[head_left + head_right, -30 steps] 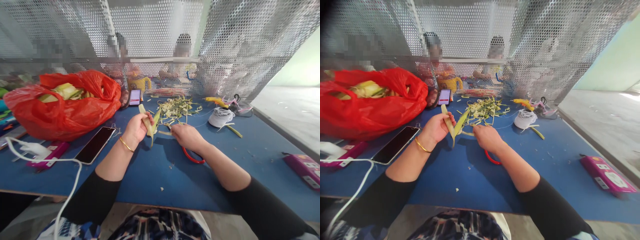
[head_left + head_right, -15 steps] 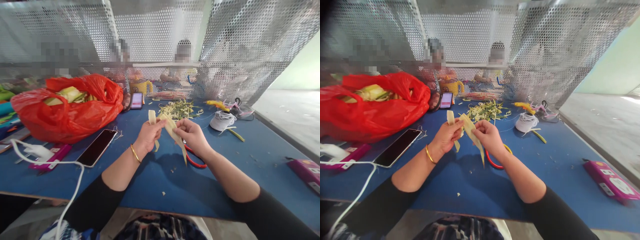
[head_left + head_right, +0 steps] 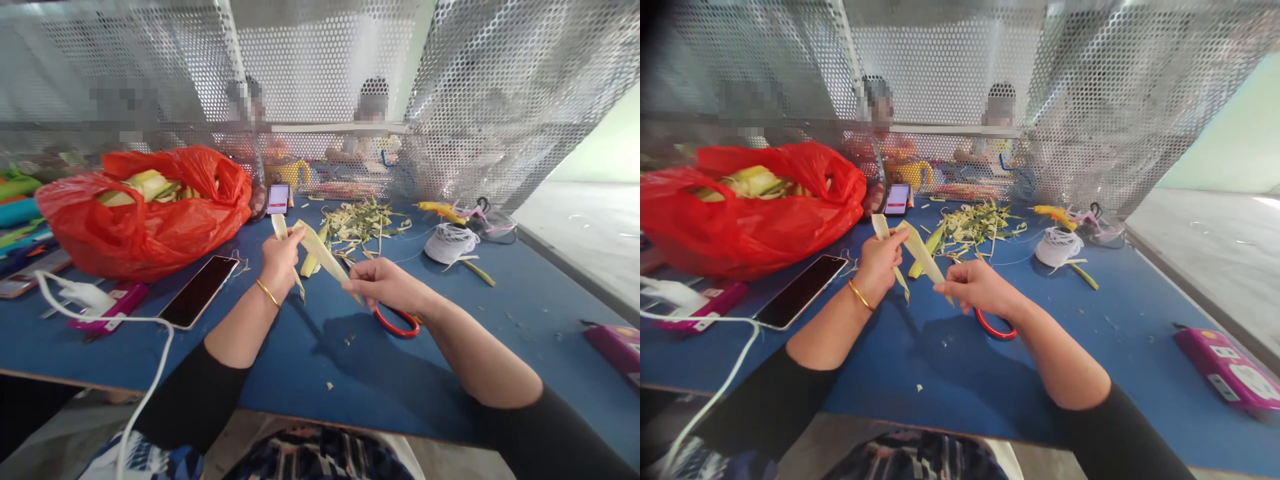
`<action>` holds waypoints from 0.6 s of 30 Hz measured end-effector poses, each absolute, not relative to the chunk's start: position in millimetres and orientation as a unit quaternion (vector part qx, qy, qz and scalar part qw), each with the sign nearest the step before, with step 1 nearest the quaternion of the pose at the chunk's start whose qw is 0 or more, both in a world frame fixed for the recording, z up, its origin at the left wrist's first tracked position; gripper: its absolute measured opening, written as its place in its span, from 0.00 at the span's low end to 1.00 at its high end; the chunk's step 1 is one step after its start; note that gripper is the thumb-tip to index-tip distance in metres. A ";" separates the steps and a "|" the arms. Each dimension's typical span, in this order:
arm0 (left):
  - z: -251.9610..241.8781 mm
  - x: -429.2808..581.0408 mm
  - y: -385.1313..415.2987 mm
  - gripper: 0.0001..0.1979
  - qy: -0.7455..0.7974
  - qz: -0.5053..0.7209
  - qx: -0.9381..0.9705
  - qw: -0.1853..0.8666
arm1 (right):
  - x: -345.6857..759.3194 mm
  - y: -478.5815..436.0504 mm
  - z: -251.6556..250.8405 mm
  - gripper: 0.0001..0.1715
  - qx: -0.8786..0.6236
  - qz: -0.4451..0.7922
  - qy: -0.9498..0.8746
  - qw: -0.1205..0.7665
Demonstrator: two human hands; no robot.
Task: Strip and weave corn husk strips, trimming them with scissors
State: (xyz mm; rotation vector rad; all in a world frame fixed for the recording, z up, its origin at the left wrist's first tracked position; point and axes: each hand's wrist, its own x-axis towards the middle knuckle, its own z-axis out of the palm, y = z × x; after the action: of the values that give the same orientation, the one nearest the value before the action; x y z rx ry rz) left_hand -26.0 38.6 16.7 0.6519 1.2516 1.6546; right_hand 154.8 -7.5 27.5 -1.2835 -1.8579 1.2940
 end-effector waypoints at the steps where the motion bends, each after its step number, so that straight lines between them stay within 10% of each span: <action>1: 16.5 -24.9 36.7 0.09 0.514 0.652 0.285 0.478 | 156.8 -7.0 29.2 0.28 -0.483 0.455 -0.698 0.270; 6: 16.4 -11.0 17.5 0.09 0.497 0.492 0.446 0.558 | 157.7 2.1 22.9 0.21 -0.507 0.341 -0.640 0.465; 18: 8.1 -8.1 13.1 0.10 0.468 0.442 0.545 0.537 | 148.7 5.4 9.5 0.19 -0.464 0.466 -0.570 0.493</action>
State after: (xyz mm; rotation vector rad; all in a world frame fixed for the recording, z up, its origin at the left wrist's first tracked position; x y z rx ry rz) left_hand -8.1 13.1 8.1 1.2975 1.1134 1.0531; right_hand 148.7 5.4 9.5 -1.1263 -1.3822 1.1295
